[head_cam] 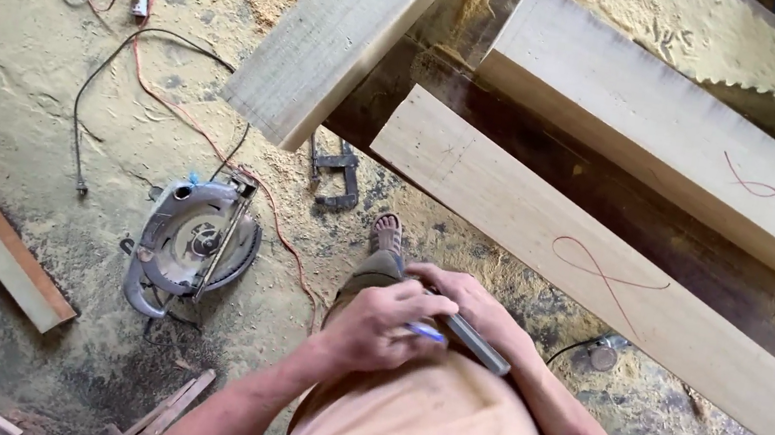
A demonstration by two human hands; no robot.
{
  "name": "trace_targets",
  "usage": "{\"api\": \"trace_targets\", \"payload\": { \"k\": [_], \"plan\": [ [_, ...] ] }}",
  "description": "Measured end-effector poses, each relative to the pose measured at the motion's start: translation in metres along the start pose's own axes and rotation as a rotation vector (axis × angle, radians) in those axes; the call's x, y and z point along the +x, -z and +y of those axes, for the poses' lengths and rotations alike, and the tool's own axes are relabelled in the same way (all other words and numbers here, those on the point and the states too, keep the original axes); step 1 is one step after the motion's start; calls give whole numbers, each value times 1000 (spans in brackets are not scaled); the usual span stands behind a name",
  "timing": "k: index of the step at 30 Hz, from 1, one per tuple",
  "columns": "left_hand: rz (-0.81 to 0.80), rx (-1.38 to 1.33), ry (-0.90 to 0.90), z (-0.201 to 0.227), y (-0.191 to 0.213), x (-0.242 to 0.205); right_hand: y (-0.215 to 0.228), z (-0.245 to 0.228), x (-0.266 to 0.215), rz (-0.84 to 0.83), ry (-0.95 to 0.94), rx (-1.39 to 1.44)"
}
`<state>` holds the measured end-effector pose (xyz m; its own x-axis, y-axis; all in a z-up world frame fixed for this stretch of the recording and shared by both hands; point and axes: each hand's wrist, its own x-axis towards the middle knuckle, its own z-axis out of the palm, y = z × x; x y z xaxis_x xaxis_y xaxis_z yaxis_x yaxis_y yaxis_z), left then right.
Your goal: Marking dimensions and cut lines on wooden planks using a try square and a pen.
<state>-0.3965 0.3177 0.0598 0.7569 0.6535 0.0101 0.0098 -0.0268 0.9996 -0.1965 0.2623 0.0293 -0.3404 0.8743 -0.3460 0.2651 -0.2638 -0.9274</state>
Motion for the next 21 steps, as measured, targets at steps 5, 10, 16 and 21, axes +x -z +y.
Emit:
{"api": "trace_targets", "payload": {
  "k": [5, 10, 16, 21],
  "plan": [
    [-91, 499, -137, -62, -4, -2, 16, 0, -35, 282, -75, 9],
    [-27, 841, -191, -51, 1, 23, 30, -45, -77, 483, -121, -25],
    [-18, 829, -257, -52, -12, 52, 13, -17, -32, 523, -101, -659],
    [105, 438, -178, -29, 38, 48, 38, -3, -17, 605, 280, -672]
  ]
}}
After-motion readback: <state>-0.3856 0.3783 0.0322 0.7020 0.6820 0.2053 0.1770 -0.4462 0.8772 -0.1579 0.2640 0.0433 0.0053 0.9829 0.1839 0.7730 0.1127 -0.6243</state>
